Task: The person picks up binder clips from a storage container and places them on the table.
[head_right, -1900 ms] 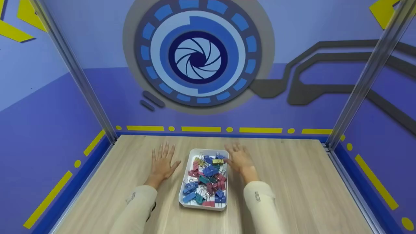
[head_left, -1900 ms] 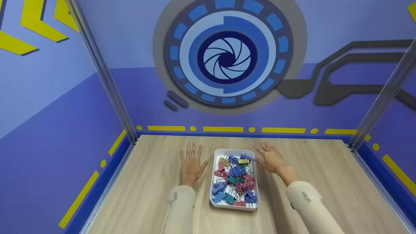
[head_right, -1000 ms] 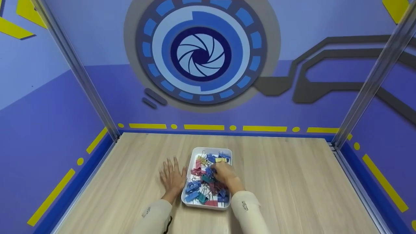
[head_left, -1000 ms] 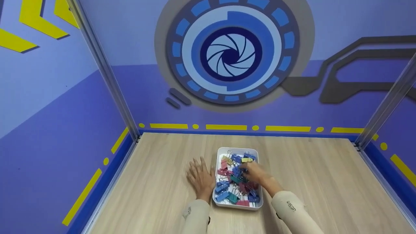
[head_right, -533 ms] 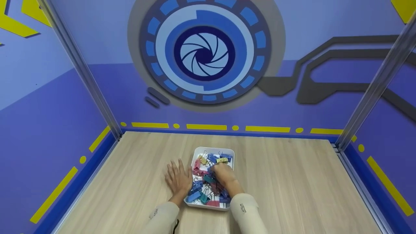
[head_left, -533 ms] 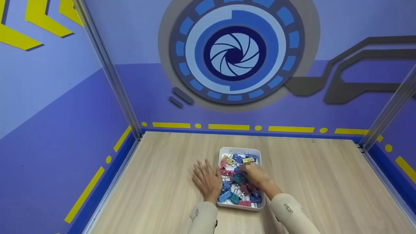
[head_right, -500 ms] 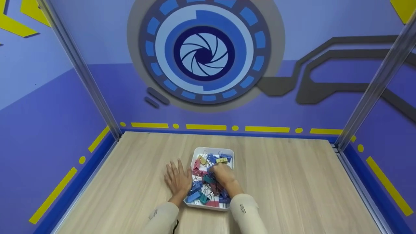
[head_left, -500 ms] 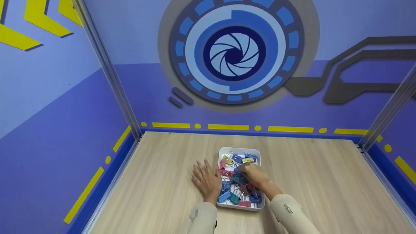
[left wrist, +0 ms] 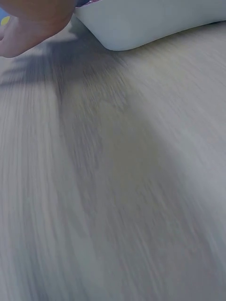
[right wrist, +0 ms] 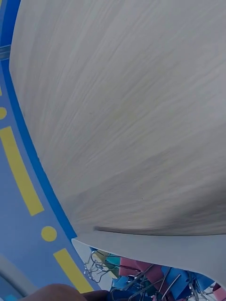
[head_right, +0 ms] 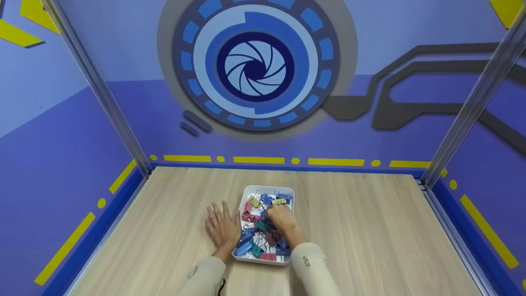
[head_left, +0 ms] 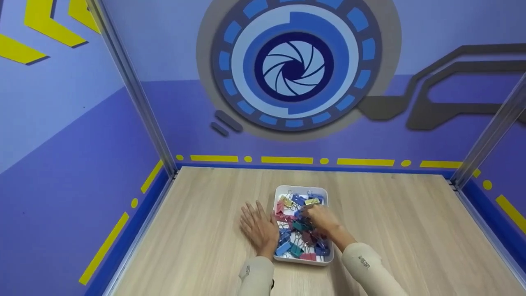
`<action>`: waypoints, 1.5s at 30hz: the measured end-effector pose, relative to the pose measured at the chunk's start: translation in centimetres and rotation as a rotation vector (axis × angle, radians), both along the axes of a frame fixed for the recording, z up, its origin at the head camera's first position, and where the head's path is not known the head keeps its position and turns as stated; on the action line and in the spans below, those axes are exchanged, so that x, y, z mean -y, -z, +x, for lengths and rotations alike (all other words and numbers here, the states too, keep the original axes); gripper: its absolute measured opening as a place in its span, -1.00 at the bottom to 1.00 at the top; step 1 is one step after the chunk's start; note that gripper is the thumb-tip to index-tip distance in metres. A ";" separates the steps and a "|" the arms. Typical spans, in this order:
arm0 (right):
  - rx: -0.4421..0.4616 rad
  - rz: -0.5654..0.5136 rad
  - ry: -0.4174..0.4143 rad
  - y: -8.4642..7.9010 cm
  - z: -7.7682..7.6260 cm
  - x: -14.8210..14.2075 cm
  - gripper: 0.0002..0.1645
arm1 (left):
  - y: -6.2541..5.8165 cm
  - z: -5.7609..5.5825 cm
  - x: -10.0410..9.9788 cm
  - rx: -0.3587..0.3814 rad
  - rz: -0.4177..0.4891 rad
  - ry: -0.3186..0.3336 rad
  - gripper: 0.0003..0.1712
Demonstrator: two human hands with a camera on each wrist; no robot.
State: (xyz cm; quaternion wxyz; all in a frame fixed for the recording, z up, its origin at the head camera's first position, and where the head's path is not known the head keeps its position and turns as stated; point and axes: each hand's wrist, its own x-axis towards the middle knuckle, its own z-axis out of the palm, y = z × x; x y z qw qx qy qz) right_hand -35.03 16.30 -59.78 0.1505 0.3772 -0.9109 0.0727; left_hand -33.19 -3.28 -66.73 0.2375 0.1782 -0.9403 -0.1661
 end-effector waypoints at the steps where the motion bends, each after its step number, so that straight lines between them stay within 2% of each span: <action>1: -0.011 -0.027 -0.003 -0.2 -0.1 -0.1 -0.51 | 0.0 0.0 0.1 -0.002 -0.011 -0.007 -0.22; 4: -0.029 -0.104 0.010 -0.8 -0.5 -0.3 -0.48 | -0.1 -0.1 0.3 0.000 -0.041 -0.018 -0.23; 10: -0.113 -0.184 0.093 -2.1 -1.7 -0.7 -0.65 | -0.1 -0.4 1.9 0.017 -0.104 -0.011 -0.27; 12: -0.128 -0.219 0.115 -2.4 -2.2 -1.1 -0.65 | -0.2 -0.4 2.7 0.020 -0.113 -0.008 -0.26; 14: -0.127 -0.255 0.135 -2.5 -2.7 -1.8 -0.65 | -0.4 -0.4 3.3 0.017 -0.099 -0.007 -0.26; 17: -0.113 -0.268 0.210 -2.5 -3.0 -3.1 -0.67 | -0.5 -0.4 3.8 0.014 -0.067 -0.008 -0.25; 20: -0.100 -0.247 0.299 -2.0 -2.9 -4.5 -0.74 | -0.4 -0.4 3.8 0.026 -0.040 -0.004 -0.23; 23: -0.043 -0.212 0.388 -0.9 -2.4 -5.7 -0.80 | 0.0 -0.4 3.6 0.033 -0.036 0.001 -0.22; 28: 0.093 -0.163 0.481 1.2 -1.5 -7.2 -0.80 | 0.3 -0.2 2.7 0.037 -0.043 0.002 -0.24; 31: 0.138 -0.143 0.527 2.3 -1.3 -7.9 -0.78 | 0.2 -0.2 2.1 0.031 -0.043 0.001 -0.24; 37: 0.140 -0.198 0.577 3.3 -1.1 -9.3 -0.79 | 0.0 -0.6 1.4 0.003 -0.043 0.024 -0.25; 41: 0.146 -0.232 0.571 3.1 -1.2 -9.9 -0.89 | 0.0 -0.9 1.4 0.001 -0.054 0.034 -0.26; 45: 0.201 -0.221 0.562 2.6 -1.4 -10.3 -0.92 | 0.0 -1.3 1.7 0.007 -0.053 0.035 -0.27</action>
